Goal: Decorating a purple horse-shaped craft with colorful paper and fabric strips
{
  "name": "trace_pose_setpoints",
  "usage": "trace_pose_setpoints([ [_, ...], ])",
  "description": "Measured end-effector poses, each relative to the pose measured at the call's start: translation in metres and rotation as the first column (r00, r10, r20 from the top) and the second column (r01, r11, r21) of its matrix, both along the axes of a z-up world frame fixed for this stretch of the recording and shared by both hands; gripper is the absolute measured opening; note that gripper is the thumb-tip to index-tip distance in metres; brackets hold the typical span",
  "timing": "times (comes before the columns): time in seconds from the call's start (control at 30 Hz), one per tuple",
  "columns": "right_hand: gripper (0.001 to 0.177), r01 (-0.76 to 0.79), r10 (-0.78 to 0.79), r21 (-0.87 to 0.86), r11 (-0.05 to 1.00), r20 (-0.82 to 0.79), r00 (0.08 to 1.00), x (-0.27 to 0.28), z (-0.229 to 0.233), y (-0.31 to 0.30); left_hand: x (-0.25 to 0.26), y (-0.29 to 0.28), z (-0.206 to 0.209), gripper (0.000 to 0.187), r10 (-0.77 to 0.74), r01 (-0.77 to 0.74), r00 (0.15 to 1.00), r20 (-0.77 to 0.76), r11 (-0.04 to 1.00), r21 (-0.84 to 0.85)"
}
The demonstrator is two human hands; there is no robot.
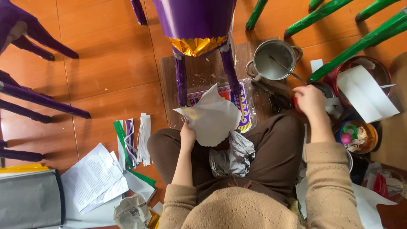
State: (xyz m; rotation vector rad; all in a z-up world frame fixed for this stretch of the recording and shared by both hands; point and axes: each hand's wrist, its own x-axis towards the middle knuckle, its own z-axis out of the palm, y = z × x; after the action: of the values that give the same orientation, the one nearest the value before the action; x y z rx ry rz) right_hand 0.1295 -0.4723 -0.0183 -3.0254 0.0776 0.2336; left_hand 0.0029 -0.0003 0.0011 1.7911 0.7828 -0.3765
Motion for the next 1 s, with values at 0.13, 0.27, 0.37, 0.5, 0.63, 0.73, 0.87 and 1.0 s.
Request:
trace_pose_setpoints([
  [0.13,0.024,0.11,-0.111,0.009,0.994,0.042,0.993,0.023,-0.001,-0.004,0.0,-0.002,-0.025,0.051,-0.229,0.2,0.973,0.036,0.909,0.365],
  [0.27,0.03,-0.075,0.112,-0.129,0.989,0.308,0.945,0.028,0.031,0.056,0.009,-0.018,-0.052,0.046,-0.307,0.151,0.929,0.205,0.824,0.546],
  [0.37,0.014,-0.369,0.326,0.002,0.929,0.463,0.824,0.022,0.05,0.128,0.017,-0.037,-0.048,0.05,-0.379,0.114,0.882,0.279,0.747,0.655],
  [0.5,0.016,-0.064,0.08,0.733,0.677,0.013,0.997,-0.021,0.07,0.253,0.019,-0.057,0.029,0.052,-0.428,0.27,0.89,0.157,0.773,0.574],
  [0.63,0.037,-0.062,0.077,0.937,0.343,0.038,0.996,-0.012,0.016,0.315,0.019,-0.068,0.029,0.057,-0.494,0.311,0.849,0.187,0.753,0.58],
  [0.73,0.028,-0.101,0.003,0.882,0.461,0.112,0.994,-0.007,-0.013,0.325,0.012,-0.067,0.028,0.059,-0.511,0.327,0.798,0.318,0.812,0.484],
  [0.87,0.016,-0.105,0.01,0.782,0.614,0.125,0.992,-0.032,0.045,0.306,-0.004,-0.053,0.051,0.041,-0.279,0.226,0.824,0.494,0.96,0.166],
  [1.0,0.021,-0.149,0.004,0.835,0.531,0.173,0.985,-0.081,0.103,0.302,0.002,-0.015,0.022,0.03,-0.118,0.101,0.876,0.467,0.993,0.062],
])
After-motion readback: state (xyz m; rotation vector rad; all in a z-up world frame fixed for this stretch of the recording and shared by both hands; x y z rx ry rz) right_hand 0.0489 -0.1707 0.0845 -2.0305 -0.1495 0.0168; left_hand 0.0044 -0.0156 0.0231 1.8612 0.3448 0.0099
